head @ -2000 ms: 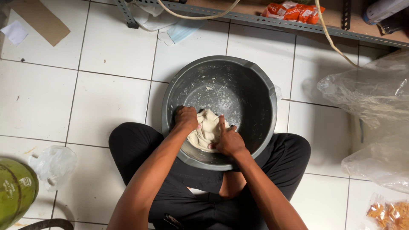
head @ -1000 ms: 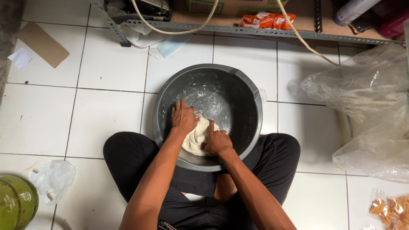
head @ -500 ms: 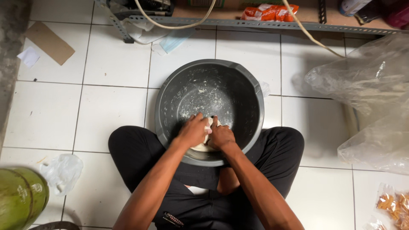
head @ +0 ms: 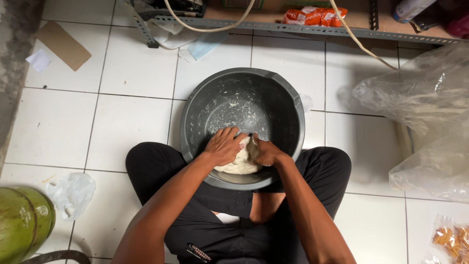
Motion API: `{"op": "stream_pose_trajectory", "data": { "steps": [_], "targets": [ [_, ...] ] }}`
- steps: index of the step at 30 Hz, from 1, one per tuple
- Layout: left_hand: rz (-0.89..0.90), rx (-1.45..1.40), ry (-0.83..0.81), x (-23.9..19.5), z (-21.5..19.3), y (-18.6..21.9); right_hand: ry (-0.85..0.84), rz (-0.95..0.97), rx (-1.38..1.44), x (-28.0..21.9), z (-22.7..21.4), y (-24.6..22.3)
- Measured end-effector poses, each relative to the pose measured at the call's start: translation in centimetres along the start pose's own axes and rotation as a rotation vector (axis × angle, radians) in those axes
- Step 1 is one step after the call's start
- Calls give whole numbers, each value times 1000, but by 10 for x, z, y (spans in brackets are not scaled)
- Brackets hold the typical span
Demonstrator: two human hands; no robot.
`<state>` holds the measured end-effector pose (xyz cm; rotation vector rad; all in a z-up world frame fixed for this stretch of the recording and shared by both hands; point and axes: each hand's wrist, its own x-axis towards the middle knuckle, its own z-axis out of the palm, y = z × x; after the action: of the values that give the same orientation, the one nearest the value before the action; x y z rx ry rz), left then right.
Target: The person kneads a ball of dough inside a large grey plastic basin using both hands. The person repeatedly presses, folds, and turns the dough within the basin while sitting on the floor.
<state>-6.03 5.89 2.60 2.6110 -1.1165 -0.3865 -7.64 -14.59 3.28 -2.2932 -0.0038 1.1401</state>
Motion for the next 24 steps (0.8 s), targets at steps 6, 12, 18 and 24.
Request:
{"op": "stream_pose_trajectory", "data": {
  "steps": [6, 12, 18, 24],
  "targets": [
    [-241, -365, -179, 10, -15, 27, 44, 19, -10, 46, 22, 20],
    [-470, -213, -84, 55, 94, -15, -4, 34, -56, 49, 16, 10],
    [-656, -313, -203, 91, 76, -26, -130, 18, -100, 22, -8, -21],
    [-930, -360, -86, 109, 69, -37, -45, 25, -151, 46, 10, -5]
  ]
}}
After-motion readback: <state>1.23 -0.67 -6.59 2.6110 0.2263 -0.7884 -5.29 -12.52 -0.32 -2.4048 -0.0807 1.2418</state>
